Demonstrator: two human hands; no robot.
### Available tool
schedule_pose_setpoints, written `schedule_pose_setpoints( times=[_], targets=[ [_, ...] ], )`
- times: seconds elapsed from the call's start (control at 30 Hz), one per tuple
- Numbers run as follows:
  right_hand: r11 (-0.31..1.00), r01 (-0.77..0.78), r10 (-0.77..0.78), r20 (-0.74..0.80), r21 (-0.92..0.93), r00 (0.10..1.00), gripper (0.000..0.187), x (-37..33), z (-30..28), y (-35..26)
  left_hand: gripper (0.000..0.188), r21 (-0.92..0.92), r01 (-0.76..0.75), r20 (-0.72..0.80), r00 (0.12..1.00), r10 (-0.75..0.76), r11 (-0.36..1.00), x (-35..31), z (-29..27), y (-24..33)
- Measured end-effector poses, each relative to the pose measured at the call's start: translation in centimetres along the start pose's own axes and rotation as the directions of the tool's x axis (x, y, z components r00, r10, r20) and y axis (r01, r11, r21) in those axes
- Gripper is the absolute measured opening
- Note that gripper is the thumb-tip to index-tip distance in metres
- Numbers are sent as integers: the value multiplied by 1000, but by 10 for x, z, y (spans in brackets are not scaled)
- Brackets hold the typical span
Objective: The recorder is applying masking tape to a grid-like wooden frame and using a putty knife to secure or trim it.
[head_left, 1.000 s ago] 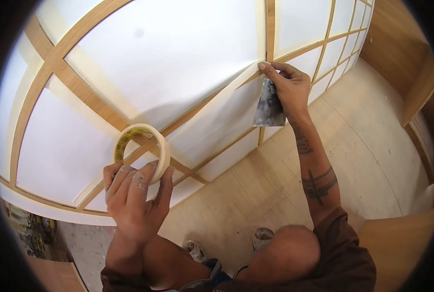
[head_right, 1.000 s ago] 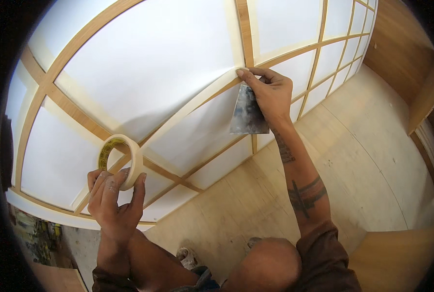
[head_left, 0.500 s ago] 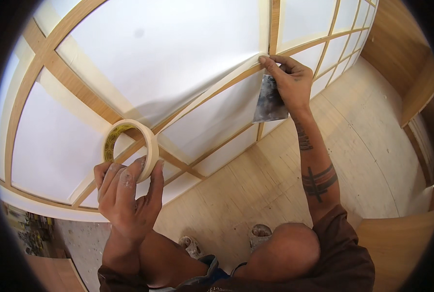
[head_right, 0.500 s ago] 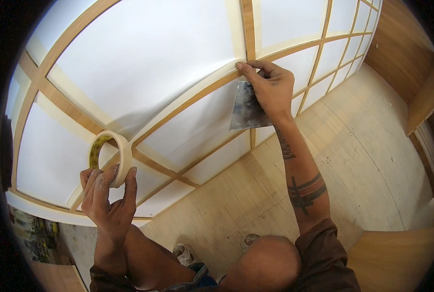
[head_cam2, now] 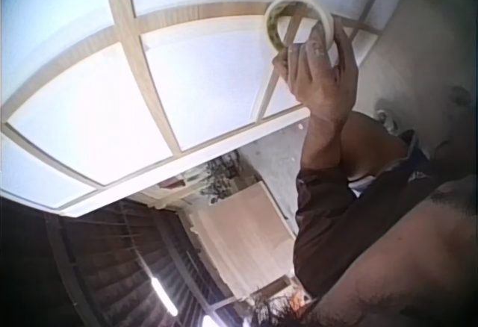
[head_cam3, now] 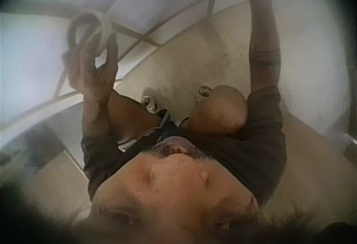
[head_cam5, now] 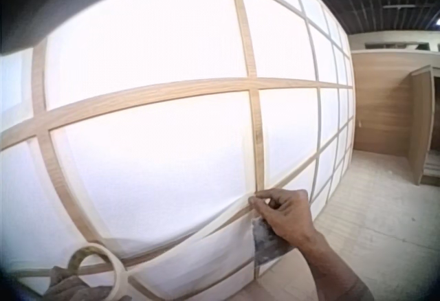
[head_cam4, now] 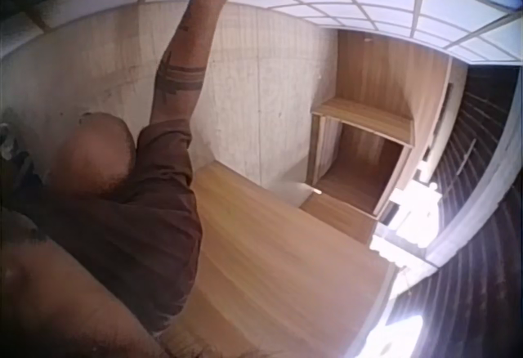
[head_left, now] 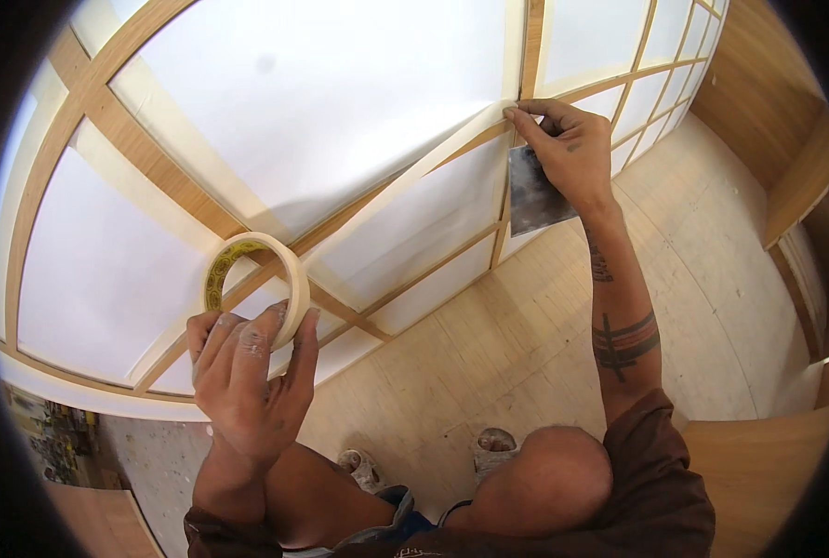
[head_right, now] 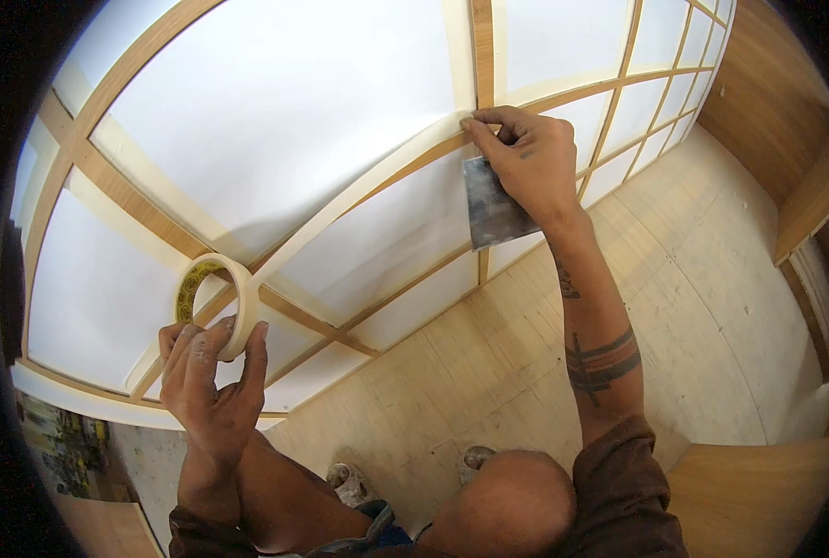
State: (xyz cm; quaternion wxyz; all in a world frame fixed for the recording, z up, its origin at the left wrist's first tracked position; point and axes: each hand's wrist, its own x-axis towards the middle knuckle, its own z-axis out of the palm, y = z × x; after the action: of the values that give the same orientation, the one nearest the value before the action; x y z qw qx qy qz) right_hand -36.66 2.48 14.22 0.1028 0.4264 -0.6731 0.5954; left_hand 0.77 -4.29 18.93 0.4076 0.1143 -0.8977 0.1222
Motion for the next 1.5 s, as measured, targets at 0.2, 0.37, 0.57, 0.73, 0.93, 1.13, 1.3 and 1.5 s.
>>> schedule_pose_setpoints(
  times=[0.2, 0.37, 0.57, 0.73, 0.93, 1.13, 1.3, 1.5],
  targets=[
    [999, 14, -14, 22, -34, 1000, 27, 2, 1, 0, 29, 22, 5, -9, 1000, -5, 1000, 1, 2, 1],
    [999, -39, 39, 50, 8, 998, 29, 8, -5, -8, 30, 24, 28, -17, 999, -28, 999, 1, 1, 4],
    [996, -28, 37, 102, -81, 994, 27, 12, -9, -4, 28, 12, 84, 25, 996, -84, 996, -2, 1, 7],
    [969, 50, -11, 162, -242, 987, 30, 17, -16, -19, 28, 15, 92, 21, 995, -92, 996, -3, 1, 8],
    [959, -28, 87, 201, -282, 976, 29, 29, -22, -26, 28, 11, 96, 16, 995, -96, 995, 0, 3, 10],
    [890, 19, 51, 142, -455, 989, 41, 33, -25, -28, 27, 30, 100, -6, 995, -100, 995, -1, 6, 11],
    [865, 2, 17, 34, -502, 999, 52, 17, -14, -14, 25, 32, 106, 7, 994, -106, 994, 2, 7, 13],
    [950, -212, 204, -60, -231, 977, 67, -21, -1, -3, 24, 36, 115, 17, 993, -115, 993, -1, 4, 14]
  ],
)
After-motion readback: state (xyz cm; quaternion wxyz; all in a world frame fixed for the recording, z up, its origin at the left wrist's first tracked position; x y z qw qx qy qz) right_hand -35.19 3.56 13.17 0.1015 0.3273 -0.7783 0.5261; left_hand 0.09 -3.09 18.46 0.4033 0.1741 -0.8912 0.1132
